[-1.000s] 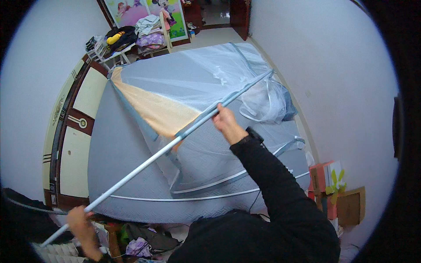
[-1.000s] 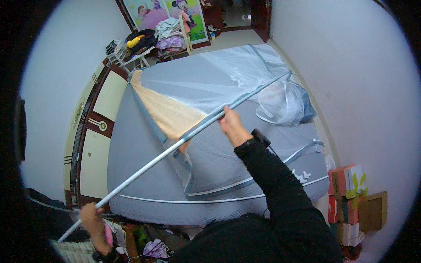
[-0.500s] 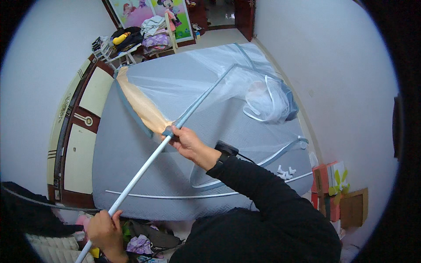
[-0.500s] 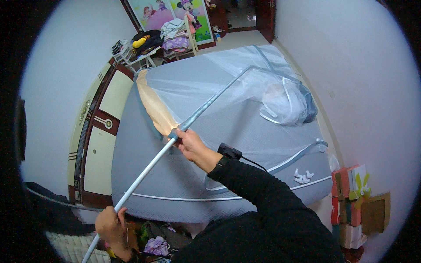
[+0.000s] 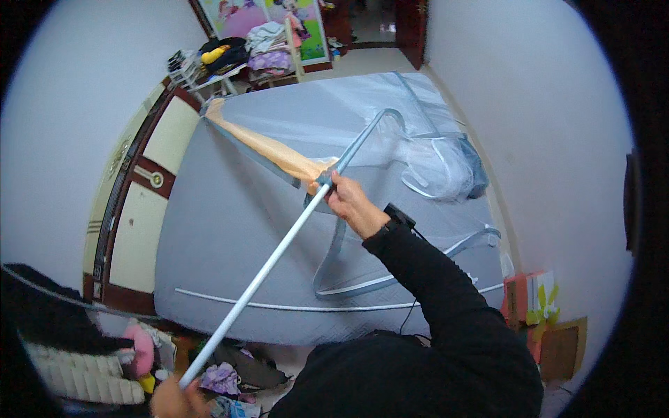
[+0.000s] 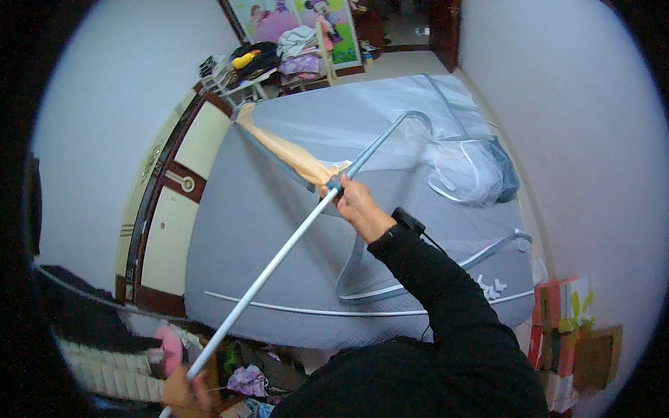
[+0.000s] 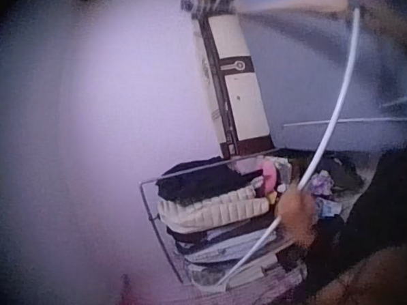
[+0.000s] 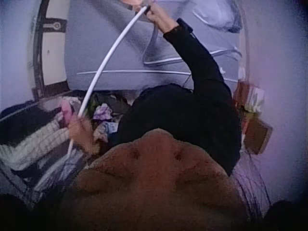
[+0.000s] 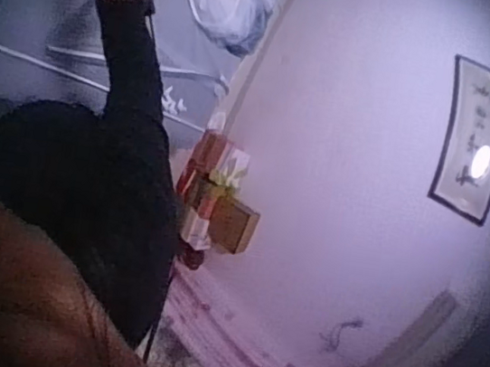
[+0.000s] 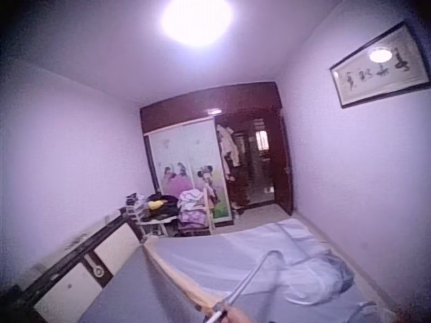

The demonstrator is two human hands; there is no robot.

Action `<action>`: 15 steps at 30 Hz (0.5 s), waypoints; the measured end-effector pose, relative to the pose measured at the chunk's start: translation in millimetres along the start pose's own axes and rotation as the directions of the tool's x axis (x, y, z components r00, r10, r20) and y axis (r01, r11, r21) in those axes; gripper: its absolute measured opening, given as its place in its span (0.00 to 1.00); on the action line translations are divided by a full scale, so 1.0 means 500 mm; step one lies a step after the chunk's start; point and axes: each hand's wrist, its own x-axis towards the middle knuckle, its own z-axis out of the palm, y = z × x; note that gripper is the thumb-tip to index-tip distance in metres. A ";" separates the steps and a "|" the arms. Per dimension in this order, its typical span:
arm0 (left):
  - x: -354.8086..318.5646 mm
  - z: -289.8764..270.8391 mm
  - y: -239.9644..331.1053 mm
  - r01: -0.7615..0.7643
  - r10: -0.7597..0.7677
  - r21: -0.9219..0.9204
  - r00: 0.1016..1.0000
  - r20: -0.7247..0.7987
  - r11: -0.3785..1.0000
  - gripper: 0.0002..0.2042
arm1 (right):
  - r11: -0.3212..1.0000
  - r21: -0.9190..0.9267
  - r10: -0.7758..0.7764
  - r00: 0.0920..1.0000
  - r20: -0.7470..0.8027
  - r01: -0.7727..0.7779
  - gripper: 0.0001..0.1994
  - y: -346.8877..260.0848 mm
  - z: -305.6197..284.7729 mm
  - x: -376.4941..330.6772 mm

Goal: The person assembles a bed canopy by inserting white poles into sleeves on a gray mesh cover laid over a bed. They connect poles with T-shaped connectors, thread poles through the fabric, and lift sections of the canopy to position the frame. The person handles multiple poles and connectors, adjusting the mesh and aligning the frame components.

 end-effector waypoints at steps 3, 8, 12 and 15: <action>0.070 0.038 0.184 -0.005 -0.011 -0.522 1.000 -0.027 0.853 0.11 | 0.997 0.003 0.079 0.996 0.030 -0.079 0.14 0.068 0.013 -0.041; -0.008 0.029 0.170 0.207 -0.021 -0.604 0.954 0.301 0.769 0.11 | 1.000 0.021 -0.001 1.000 0.009 0.001 0.14 0.033 -0.003 0.032; -0.112 0.061 -0.028 0.482 -0.050 -0.846 0.874 0.484 0.229 0.13 | 0.990 0.113 -0.081 0.995 -0.058 0.087 0.13 -0.038 -0.025 0.130; -0.268 0.032 -0.157 0.426 -0.273 -0.445 0.889 0.368 0.788 0.16 | 0.992 0.084 -0.080 0.984 -0.156 0.094 0.12 -0.064 -0.037 0.178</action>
